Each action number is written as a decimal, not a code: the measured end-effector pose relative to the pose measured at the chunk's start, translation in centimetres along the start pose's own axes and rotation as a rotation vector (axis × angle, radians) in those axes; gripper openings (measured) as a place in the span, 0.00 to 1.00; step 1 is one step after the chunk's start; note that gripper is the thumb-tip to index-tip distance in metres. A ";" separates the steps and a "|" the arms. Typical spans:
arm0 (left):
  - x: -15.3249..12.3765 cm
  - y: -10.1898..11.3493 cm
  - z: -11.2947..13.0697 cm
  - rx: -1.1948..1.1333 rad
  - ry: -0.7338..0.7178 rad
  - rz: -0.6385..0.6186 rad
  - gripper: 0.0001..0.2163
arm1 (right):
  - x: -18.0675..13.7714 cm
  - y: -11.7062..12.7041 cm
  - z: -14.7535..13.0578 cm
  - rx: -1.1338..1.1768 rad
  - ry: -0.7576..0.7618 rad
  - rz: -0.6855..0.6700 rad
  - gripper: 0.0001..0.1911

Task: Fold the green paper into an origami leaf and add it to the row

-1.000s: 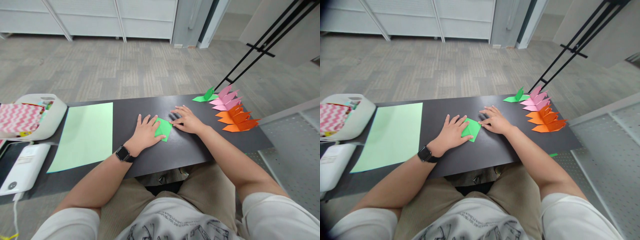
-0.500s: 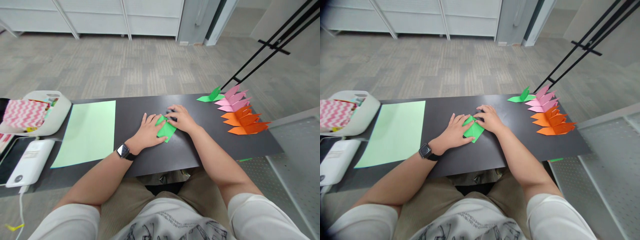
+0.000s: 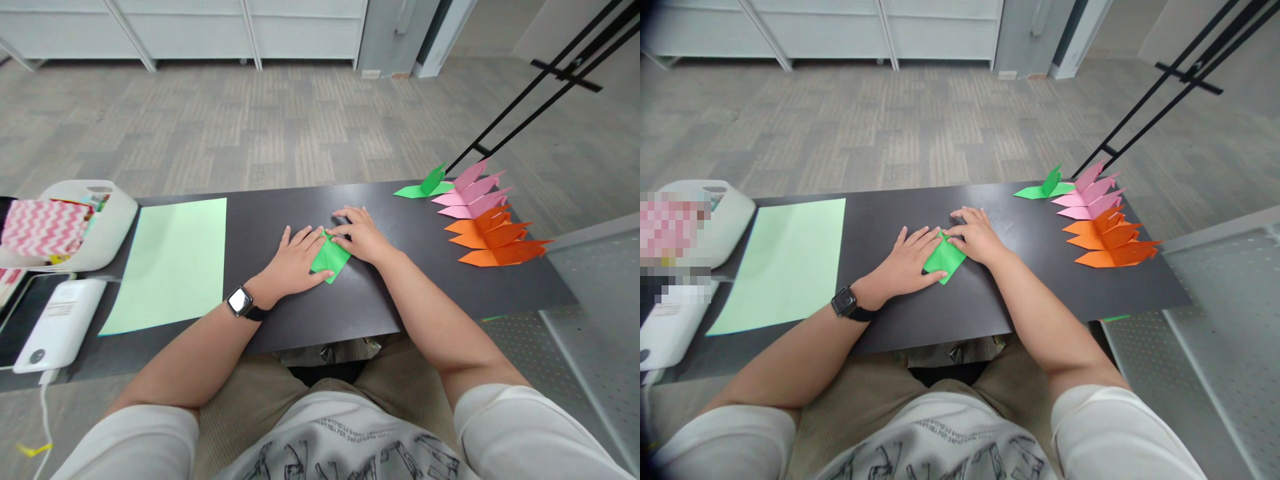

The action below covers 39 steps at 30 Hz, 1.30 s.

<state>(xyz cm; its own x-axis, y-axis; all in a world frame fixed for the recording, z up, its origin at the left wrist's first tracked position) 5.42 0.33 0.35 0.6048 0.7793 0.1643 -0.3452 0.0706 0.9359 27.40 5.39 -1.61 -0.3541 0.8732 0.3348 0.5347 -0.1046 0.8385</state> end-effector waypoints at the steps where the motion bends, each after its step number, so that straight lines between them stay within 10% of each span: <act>1: 0.0 0.0 0.0 0.002 0.000 -0.004 0.40 | 0.0 0.0 0.0 -0.001 -0.001 0.000 0.15; 39: -0.2 0.2 0.3 0.038 -0.017 -0.017 0.40 | 0.1 2.8 1.8 0.076 0.025 -0.035 0.13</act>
<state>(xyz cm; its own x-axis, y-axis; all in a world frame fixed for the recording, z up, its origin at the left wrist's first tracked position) 5.42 -0.04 0.63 0.6223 0.7677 0.1528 -0.3074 0.0602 0.9497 30.24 6.07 0.03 -0.3918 0.8637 0.3171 0.5779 -0.0372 0.8152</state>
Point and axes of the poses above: each hand's wrist, its own x-axis towards the middle knuckle, its own y-axis out of the back of the hand, z = x × y, the point moved 3 cm from there along x, towards the middle knuckle, and after that the axes turned 10 degrees about z, right-handed, at the moved point
